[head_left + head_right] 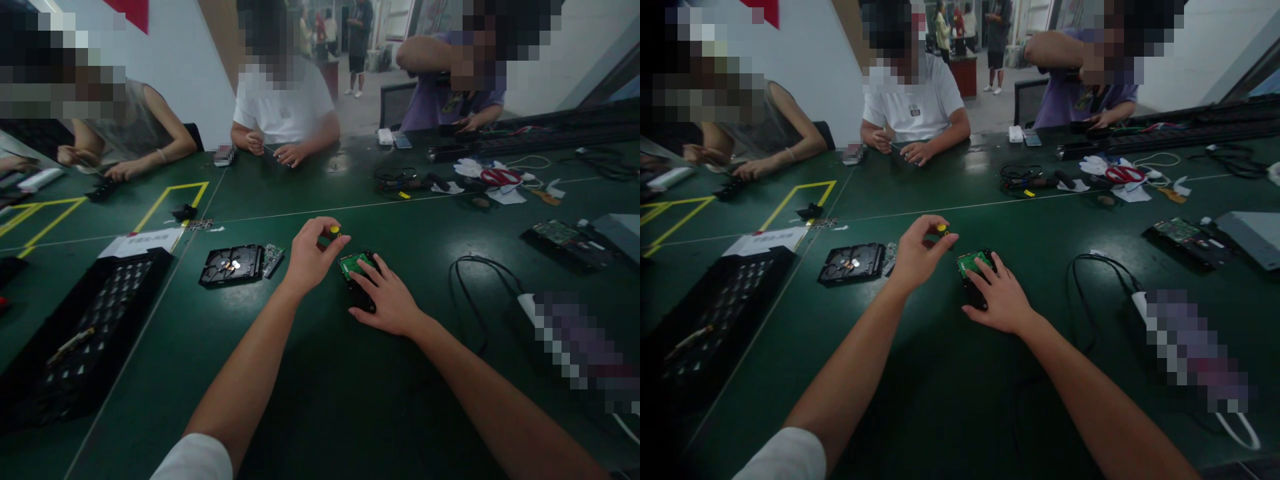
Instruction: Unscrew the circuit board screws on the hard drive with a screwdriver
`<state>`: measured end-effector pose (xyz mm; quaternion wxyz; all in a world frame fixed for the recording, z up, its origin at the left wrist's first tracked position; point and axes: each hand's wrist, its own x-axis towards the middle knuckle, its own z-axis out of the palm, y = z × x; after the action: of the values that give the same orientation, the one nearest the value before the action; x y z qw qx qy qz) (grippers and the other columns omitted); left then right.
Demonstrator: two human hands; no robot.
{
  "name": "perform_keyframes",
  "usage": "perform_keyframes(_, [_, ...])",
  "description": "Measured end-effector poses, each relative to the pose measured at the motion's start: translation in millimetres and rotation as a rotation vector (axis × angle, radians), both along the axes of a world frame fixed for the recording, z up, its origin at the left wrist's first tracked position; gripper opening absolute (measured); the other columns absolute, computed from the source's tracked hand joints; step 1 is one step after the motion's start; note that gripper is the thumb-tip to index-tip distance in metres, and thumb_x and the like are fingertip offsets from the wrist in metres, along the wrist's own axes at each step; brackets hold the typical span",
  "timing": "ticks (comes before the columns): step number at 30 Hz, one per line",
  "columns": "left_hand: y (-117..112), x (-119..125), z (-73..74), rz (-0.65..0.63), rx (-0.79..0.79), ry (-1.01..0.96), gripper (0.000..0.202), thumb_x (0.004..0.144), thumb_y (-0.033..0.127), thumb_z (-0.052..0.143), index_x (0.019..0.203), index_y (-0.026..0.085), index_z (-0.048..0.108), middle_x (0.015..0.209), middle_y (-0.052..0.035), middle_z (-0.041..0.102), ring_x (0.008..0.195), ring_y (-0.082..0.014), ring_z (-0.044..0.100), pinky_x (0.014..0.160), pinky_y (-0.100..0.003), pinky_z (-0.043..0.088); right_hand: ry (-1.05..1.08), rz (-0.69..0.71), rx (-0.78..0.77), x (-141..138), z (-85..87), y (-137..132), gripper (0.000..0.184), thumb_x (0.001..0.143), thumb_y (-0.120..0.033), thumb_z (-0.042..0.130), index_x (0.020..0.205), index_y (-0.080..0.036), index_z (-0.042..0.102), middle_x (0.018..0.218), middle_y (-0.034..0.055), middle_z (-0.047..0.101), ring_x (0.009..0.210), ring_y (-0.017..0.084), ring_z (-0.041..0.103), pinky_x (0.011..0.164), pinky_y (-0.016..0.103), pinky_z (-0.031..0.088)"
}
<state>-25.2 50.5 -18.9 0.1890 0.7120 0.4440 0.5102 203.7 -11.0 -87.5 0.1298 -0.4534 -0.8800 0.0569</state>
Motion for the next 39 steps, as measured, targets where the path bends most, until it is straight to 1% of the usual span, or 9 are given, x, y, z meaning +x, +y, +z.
perform_keyframes(4, [2.0, 1.9, -5.8, -0.118, -0.113, -0.154, 0.023, 0.099, 0.028, 0.068, 0.122, 0.024, 0.063, 0.113, -0.0049, 0.07, 0.097, -0.0164, 0.07, 0.066, -0.023, 0.06, -0.011, -0.003, -0.002, -0.4, 0.9, 0.2, 0.083, 0.094, -0.074, 0.055, 0.16, -0.025, 0.047, 0.172, 0.0122, 0.035, 0.161, 0.05, 0.015, 0.119, 0.07, 0.038])
perform_keyframes(8, [3.0, 3.8, -7.4, -0.273, -0.173, -0.276, 0.033, 0.103, 0.032, 0.063, 0.135, 0.026, 0.063, 0.121, -0.007, 0.069, 0.106, -0.0186, 0.07, 0.076, -0.027, 0.067, 0.001, 0.001, 0.013, -0.2, -0.8, 0.8, 0.083, 0.093, -0.074, 0.057, 0.159, -0.025, 0.049, 0.171, 0.0117, 0.037, 0.161, 0.051, 0.014, 0.119, 0.07, 0.038])
perform_keyframes(13, [3.2, 3.1, -4.8, -0.359, -0.212, -0.339, 0.035, 0.109, 0.039, 0.05, 0.138, 0.026, 0.065, 0.117, -0.0077, 0.068, 0.108, -0.0185, 0.068, 0.081, -0.03, 0.068, 0.007, 0.002, 0.024, 0.2, -2.8, 0.8, 0.082, 0.093, -0.073, 0.057, 0.16, -0.026, 0.049, 0.171, 0.0105, 0.037, 0.161, 0.05, 0.013, 0.119, 0.07, 0.039])
perform_keyframes(17, [4.0, -0.5, -4.5, -0.272, -0.21, -0.31, 0.033, 0.104, 0.041, 0.06, 0.132, 0.026, 0.068, 0.109, -0.0062, 0.066, 0.097, -0.0172, 0.066, 0.074, -0.028, 0.069, 0.003, 0.004, 0.026, 0.3, -2.6, 0.7, 0.083, 0.093, -0.073, 0.057, 0.16, -0.025, 0.048, 0.172, 0.0109, 0.037, 0.161, 0.051, 0.014, 0.119, 0.071, 0.038])
perform_keyframes(21, [4.0, -0.9, -4.8, -0.174, -0.186, -0.255, 0.028, 0.098, 0.041, 0.07, 0.12, 0.024, 0.072, 0.112, -0.0067, 0.064, 0.099, -0.018, 0.065, 0.068, -0.024, 0.067, 0.002, 0.006, 0.019, 0.4, -1.6, 0.6, 0.082, 0.094, -0.073, 0.056, 0.16, -0.025, 0.048, 0.172, 0.0112, 0.036, 0.161, 0.051, 0.015, 0.118, 0.071, 0.039])
perform_keyframes(27, [3.9, 3.5, -6.5, -0.306, -0.26, -0.353, 0.028, 0.1, 0.041, 0.067, 0.12, 0.021, 0.068, 0.106, -0.0064, 0.07, 0.099, -0.0184, 0.07, 0.073, -0.026, 0.067, 0.005, 0.005, 0.019, 0.8, -1.6, 0.8, 0.082, 0.093, -0.074, 0.057, 0.16, -0.026, 0.048, 0.172, 0.011, 0.036, 0.161, 0.051, 0.014, 0.118, 0.071, 0.039])
perform_keyframes(34, [3.8, 4.8, -5.1, -0.359, -0.314, -0.45, 0.032, 0.106, 0.046, 0.055, 0.121, 0.022, 0.069, 0.105, -0.0072, 0.069, 0.101, -0.0187, 0.069, 0.073, -0.028, 0.066, -0.001, 0.009, 0.006, 0.7, -1.1, 0.8, 0.083, 0.094, -0.074, 0.055, 0.16, -0.025, 0.048, 0.172, 0.0114, 0.036, 0.161, 0.05, 0.015, 0.119, 0.071, 0.039])
perform_keyframes(36, [3.6, 5.0, -4.3, -0.349, -0.325, -0.461, 0.032, 0.105, 0.047, 0.056, 0.121, 0.022, 0.069, 0.104, -0.0068, 0.068, 0.1, -0.0186, 0.068, 0.074, -0.028, 0.066, -0.003, 0.007, 0.005, 0.5, -0.7, 0.7, 0.083, 0.094, -0.074, 0.055, 0.16, -0.024, 0.048, 0.172, 0.0117, 0.036, 0.161, 0.05, 0.016, 0.119, 0.071, 0.038])
perform_keyframes(39, [3.3, 4.3, -3.4, -0.25, -0.284, -0.397, 0.032, 0.1, 0.047, 0.065, 0.12, 0.023, 0.069, 0.099, -0.0048, 0.067, 0.091, -0.0169, 0.067, 0.066, -0.025, 0.064, -0.001, 0.006, 0.008, 0.1, 0.1, 0.6, 0.083, 0.094, -0.074, 0.056, 0.16, -0.024, 0.048, 0.173, 0.0119, 0.035, 0.161, 0.05, 0.015, 0.119, 0.07, 0.038])
